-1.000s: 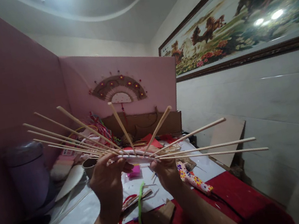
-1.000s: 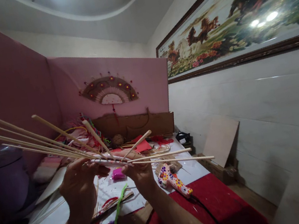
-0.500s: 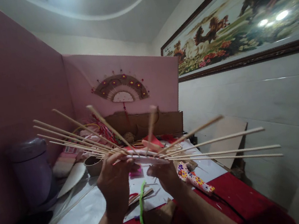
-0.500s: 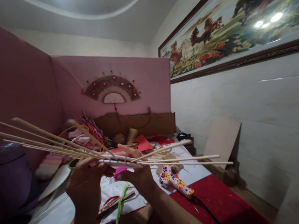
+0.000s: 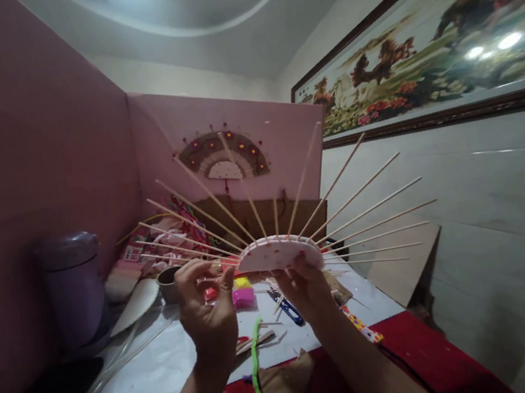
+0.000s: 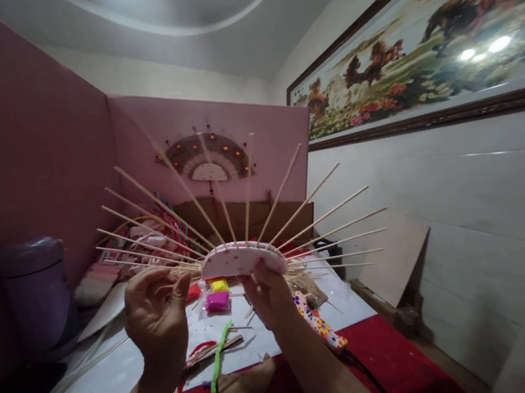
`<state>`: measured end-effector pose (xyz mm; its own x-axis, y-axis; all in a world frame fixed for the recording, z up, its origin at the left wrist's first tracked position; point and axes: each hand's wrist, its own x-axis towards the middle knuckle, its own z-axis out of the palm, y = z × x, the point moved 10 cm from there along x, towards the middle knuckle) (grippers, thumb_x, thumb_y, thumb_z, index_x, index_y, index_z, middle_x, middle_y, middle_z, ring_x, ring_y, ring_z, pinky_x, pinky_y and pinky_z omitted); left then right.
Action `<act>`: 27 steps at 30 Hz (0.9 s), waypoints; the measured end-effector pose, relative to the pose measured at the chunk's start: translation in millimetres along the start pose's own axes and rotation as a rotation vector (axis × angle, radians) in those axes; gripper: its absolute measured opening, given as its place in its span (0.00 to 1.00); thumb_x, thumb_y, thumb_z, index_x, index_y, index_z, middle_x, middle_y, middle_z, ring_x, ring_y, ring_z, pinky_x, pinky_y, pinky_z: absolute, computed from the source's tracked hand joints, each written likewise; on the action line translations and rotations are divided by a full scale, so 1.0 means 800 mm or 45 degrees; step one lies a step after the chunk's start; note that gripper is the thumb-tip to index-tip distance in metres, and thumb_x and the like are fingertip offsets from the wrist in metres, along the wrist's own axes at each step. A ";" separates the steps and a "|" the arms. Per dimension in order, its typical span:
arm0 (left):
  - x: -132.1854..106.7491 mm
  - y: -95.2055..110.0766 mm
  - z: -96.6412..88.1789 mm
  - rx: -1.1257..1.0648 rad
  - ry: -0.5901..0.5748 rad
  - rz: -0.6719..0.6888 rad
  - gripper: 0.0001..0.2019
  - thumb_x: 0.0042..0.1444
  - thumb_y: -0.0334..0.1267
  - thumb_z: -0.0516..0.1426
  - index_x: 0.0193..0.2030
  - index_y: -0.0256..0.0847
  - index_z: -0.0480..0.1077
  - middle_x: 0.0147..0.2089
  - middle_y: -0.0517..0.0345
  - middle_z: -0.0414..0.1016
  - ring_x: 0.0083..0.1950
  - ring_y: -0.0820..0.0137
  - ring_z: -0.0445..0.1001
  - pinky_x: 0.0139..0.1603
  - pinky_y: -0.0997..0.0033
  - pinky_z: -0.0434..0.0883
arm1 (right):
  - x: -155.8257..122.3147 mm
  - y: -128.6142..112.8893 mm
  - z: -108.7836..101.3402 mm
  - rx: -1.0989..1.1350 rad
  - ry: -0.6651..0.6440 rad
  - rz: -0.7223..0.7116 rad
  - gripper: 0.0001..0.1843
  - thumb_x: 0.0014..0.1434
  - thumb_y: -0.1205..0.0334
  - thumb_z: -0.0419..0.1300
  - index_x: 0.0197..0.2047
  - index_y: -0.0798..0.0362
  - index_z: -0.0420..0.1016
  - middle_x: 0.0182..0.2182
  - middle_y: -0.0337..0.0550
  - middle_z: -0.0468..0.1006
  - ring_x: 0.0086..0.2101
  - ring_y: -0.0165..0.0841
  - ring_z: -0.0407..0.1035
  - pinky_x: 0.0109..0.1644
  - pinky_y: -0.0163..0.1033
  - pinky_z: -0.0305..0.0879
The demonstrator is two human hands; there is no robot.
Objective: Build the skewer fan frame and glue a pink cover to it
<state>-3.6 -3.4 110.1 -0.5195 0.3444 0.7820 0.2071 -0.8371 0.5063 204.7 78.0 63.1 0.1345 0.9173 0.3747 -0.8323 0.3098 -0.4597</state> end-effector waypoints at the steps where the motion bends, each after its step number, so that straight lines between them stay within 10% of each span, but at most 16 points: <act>1: 0.002 -0.012 -0.005 -0.008 0.052 -0.084 0.13 0.44 0.34 0.62 0.37 0.41 0.64 0.36 0.61 0.65 0.32 0.75 0.67 0.32 0.75 0.67 | 0.002 0.000 -0.004 0.024 0.023 0.016 0.12 0.37 0.64 0.69 0.29 0.48 0.74 0.28 0.33 0.78 0.33 0.31 0.71 0.35 0.37 0.71; 4: 0.001 -0.044 -0.003 -0.069 0.063 -0.319 0.16 0.42 0.37 0.64 0.36 0.40 0.63 0.31 0.63 0.65 0.30 0.75 0.67 0.31 0.75 0.66 | 0.006 0.000 -0.014 0.087 0.050 0.055 0.17 0.38 0.61 0.70 0.34 0.49 0.74 0.31 0.36 0.79 0.35 0.32 0.72 0.35 0.38 0.71; 12: -0.033 -0.041 0.069 -0.302 -0.624 -0.501 0.13 0.43 0.42 0.62 0.34 0.37 0.70 0.30 0.56 0.74 0.30 0.70 0.72 0.29 0.72 0.68 | 0.002 0.028 -0.011 0.168 -0.094 0.220 0.19 0.42 0.54 0.68 0.38 0.51 0.74 0.34 0.38 0.80 0.38 0.32 0.71 0.42 0.38 0.70; 27: -0.031 0.004 0.045 -0.140 -0.497 -0.060 0.04 0.41 0.28 0.63 0.26 0.38 0.73 0.21 0.61 0.74 0.23 0.73 0.72 0.26 0.76 0.68 | -0.019 0.045 0.011 0.125 -0.246 0.418 0.25 0.37 0.48 0.69 0.38 0.52 0.75 0.35 0.41 0.79 0.39 0.33 0.70 0.43 0.37 0.68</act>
<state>39.9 1.0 105.7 -0.1682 0.5011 0.8489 0.0901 -0.8497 0.5195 168.1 72.7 47.5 -0.2433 0.8967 0.3697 -0.8628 -0.0259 -0.5048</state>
